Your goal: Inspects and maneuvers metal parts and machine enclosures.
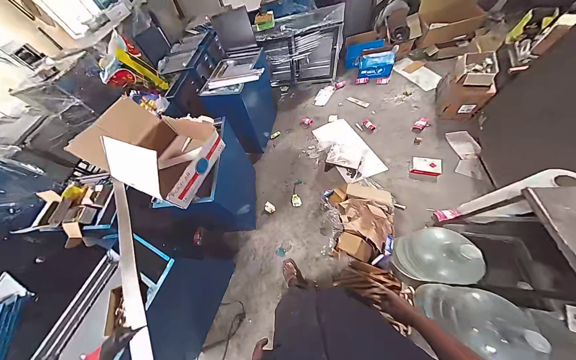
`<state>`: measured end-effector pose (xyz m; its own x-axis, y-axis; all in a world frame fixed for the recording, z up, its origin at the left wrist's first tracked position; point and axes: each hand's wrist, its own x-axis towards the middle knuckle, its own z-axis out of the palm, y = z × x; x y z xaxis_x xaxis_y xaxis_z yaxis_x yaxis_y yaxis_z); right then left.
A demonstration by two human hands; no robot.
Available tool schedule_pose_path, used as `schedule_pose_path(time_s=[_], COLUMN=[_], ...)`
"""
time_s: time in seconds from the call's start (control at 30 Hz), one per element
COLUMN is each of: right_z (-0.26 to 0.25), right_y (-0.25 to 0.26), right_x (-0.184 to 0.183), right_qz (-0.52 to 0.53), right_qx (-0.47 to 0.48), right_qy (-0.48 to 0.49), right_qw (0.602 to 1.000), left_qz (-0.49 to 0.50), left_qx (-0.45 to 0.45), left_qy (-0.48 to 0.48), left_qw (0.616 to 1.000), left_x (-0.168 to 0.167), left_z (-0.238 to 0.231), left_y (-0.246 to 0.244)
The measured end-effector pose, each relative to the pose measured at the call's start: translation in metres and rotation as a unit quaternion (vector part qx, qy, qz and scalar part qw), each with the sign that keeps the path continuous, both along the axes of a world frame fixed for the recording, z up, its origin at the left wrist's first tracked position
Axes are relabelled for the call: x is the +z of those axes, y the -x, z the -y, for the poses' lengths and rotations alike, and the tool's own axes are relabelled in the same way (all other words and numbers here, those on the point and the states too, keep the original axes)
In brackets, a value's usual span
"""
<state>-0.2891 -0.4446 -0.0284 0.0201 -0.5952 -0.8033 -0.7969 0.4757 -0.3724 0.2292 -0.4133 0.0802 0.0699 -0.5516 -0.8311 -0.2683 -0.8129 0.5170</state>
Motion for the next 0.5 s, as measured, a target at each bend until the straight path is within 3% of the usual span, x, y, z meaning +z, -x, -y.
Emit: schedule_pose_path(time_s=[0.03, 0.07, 0.13, 0.2, 0.3, 0.5], right_z=[0.008, 0.017, 0.031, 0.052, 0.102, 0.193], right_y=[-0.002, -0.004, -0.005, -0.008, -0.024, -0.037], right_x=[0.0, 0.001, 0.01, 0.014, 0.024, 0.035], right_qz=[-0.016, -0.022, -0.021, -0.02, 0.018, 0.059], right_qx=[0.001, 0.005, -0.006, -0.077, -0.198, -0.185], right_qy=[-0.047, -0.076, -0.086, -0.024, 0.079, 0.059], right_qw=[0.999, 0.997, 0.996, 0.997, 0.977, 0.979], left_qz=[-0.043, -0.088, 0.084, 0.155, 0.122, -0.052], left_qx=[-0.014, -0.104, -0.148, -0.165, -0.202, -0.165], left_qy=[0.099, 0.286, 0.125, 0.078, 0.119, 0.176], left_qw=[0.994, 0.948, 0.977, 0.971, 0.964, 0.969], left_x=[-0.035, -0.086, -0.05, -0.038, -0.016, 0.022], left_z=[0.026, 0.051, 0.125, 0.19, 0.291, 0.441], left_y=[-0.03, -0.066, -0.048, -0.032, -0.007, 0.084])
